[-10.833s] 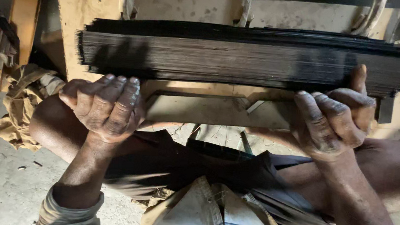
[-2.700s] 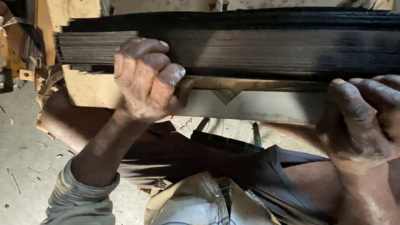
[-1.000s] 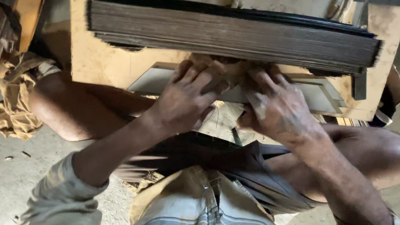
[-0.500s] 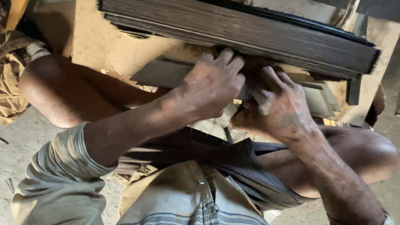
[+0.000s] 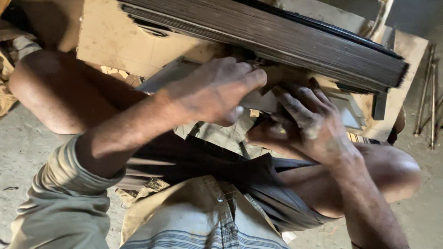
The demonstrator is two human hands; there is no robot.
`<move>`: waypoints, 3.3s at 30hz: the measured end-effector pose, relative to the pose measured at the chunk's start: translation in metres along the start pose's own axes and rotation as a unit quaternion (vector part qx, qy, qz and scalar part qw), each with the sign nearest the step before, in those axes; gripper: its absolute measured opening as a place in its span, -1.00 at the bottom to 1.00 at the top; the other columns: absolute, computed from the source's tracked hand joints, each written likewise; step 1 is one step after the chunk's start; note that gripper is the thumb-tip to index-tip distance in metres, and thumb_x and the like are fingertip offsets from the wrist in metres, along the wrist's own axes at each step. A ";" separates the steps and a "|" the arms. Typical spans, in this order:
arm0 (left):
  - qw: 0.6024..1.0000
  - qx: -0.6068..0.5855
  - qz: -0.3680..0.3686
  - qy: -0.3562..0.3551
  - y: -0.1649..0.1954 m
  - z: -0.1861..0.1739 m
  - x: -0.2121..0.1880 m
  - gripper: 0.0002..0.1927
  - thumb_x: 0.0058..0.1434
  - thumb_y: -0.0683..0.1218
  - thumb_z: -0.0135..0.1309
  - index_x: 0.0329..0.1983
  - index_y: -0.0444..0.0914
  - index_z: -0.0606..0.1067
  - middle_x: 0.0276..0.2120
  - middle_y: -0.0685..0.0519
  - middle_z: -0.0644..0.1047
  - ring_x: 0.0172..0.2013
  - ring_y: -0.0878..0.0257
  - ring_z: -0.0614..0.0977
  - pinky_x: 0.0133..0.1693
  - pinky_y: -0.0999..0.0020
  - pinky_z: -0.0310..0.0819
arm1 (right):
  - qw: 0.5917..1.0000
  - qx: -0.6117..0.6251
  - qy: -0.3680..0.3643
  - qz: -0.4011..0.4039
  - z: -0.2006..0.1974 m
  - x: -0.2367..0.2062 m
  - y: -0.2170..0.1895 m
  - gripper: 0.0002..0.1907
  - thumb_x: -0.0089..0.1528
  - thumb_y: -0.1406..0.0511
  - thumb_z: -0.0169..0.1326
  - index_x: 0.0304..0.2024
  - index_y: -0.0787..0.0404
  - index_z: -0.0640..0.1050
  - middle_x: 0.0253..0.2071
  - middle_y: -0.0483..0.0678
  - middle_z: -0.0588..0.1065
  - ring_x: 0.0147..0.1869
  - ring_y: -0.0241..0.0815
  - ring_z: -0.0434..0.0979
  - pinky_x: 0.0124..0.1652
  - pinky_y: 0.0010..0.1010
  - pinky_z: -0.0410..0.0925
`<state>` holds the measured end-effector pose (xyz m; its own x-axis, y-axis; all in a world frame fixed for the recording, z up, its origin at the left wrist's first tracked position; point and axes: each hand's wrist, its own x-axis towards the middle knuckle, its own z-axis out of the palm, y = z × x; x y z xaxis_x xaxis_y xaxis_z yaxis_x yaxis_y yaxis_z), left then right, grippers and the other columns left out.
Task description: The person sits on the floor holding a large bundle of dark strips on a wooden board and uses a flat metal blade to even and align the edges of the bundle, repeatedly scraping the sides and repositioning the stack by hand.
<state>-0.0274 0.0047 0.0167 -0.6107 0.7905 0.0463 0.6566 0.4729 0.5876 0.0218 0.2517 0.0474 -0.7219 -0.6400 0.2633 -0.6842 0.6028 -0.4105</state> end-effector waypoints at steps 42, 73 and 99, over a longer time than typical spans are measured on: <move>0.817 -0.280 -0.204 0.461 -0.112 -0.012 -0.164 -0.04 0.23 -0.20 0.43 0.51 -0.27 0.05 0.25 -0.14 0.49 0.20 0.16 0.64 0.02 0.47 0.72 | 0.986 -0.102 0.130 0.035 0.123 0.203 -0.068 -0.83 0.27 0.42 0.34 -0.11 0.23 0.62 -0.19 -0.06 0.56 -0.17 -0.07 0.62 -0.18 -0.30 0.44; 0.834 -0.328 -0.164 0.413 -0.149 -0.038 -0.175 -0.27 0.09 -0.17 0.50 0.19 -0.25 0.27 0.09 -0.05 0.58 0.17 0.11 0.66 0.23 0.26 0.58 | 0.992 -0.049 0.115 -0.009 0.130 0.248 -0.072 -0.80 0.11 0.51 0.33 -0.23 0.28 0.61 -0.35 0.04 0.55 -0.22 0.02 0.62 -0.07 -0.12 0.55; 0.711 -0.337 -0.395 0.474 -0.096 -0.037 -0.143 -0.80 0.28 -0.23 0.32 -0.07 -0.40 0.63 -0.32 -0.01 0.64 -0.40 0.28 0.54 -0.30 0.41 0.40 | 0.970 -0.194 0.143 0.035 0.069 0.061 0.004 -0.27 0.05 -0.23 0.41 -0.11 0.19 0.57 -0.20 0.05 0.38 -0.12 0.07 0.45 0.20 0.36 0.11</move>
<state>-0.0200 -0.1679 -0.0160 -0.9049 -0.3867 -0.1780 -0.2239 0.0767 0.9716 -0.0182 0.1827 0.0018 -0.7295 -0.4665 0.5002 -0.5802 0.8093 -0.0914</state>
